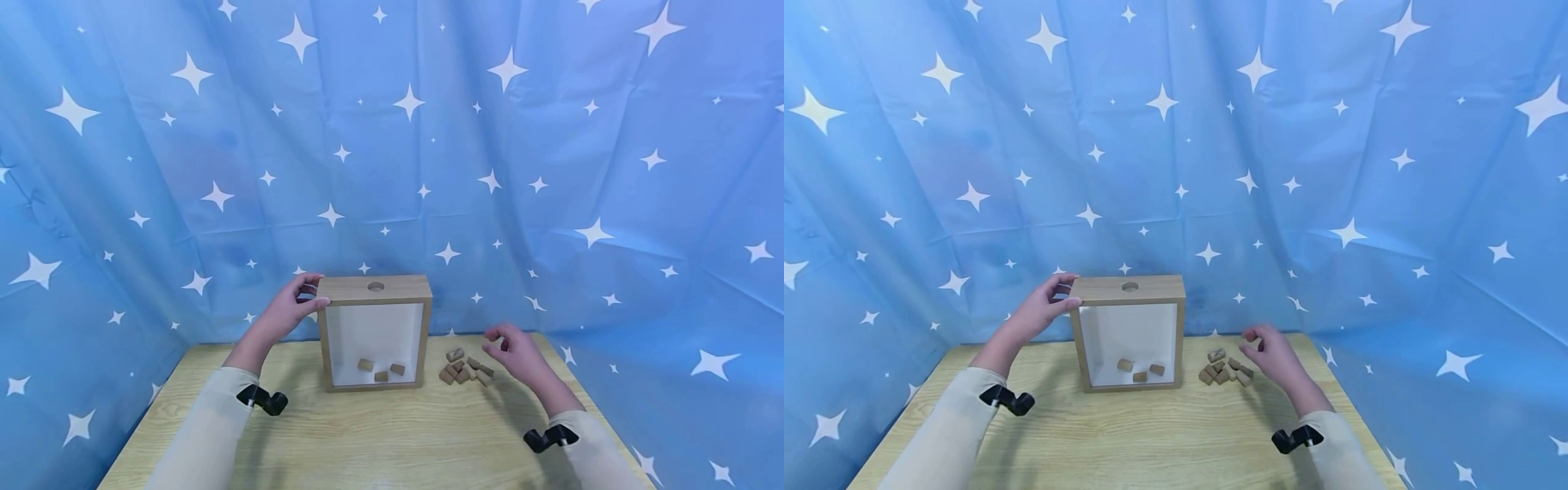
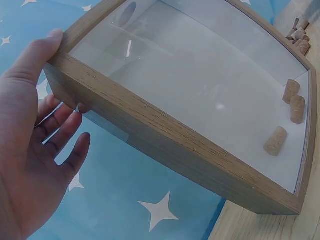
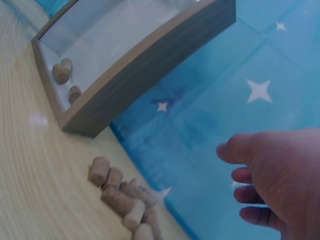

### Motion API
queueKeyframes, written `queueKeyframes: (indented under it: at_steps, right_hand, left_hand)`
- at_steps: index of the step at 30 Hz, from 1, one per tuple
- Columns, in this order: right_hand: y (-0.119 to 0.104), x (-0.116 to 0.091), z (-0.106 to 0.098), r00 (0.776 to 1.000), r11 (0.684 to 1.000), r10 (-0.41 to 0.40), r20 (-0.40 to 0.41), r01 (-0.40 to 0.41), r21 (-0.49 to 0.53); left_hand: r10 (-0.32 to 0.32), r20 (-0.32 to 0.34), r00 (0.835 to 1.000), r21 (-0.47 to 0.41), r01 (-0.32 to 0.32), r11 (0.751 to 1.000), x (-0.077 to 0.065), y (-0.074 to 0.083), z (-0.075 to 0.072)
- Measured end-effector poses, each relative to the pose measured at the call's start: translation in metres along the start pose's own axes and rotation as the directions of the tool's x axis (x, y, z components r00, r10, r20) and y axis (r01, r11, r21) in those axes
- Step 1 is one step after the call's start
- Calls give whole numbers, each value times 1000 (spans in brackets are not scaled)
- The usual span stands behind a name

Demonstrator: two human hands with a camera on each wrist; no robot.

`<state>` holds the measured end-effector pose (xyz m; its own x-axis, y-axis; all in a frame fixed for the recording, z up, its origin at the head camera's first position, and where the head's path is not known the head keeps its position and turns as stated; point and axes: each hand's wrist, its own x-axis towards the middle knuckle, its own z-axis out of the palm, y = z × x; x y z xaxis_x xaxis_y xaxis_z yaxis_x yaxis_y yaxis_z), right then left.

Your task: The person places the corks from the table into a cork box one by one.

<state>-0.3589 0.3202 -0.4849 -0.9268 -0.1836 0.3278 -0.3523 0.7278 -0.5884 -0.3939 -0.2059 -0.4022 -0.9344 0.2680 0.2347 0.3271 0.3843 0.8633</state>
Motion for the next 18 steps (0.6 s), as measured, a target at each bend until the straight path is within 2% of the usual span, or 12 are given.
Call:
queueKeyframes:
  at_steps: [5, 12, 18]
  right_hand:
    - [14, -6, 9, 999, 999, 41, 28, -41, 17]
    - [27, -12, 21, 999, 998, 44, 31, -45, 42]
    - [41, -15, 30, 993, 994, 97, 64, -100, 50]
  left_hand:
    - [-3, -4, 1000, 0, 3, 1000, -1, 1, 1]
    - [6, -8, 1000, 3, -6, 1000, 1, 0, 0]
    - [0, 0, 1000, 1, 0, 1000, 0, 1, 0]
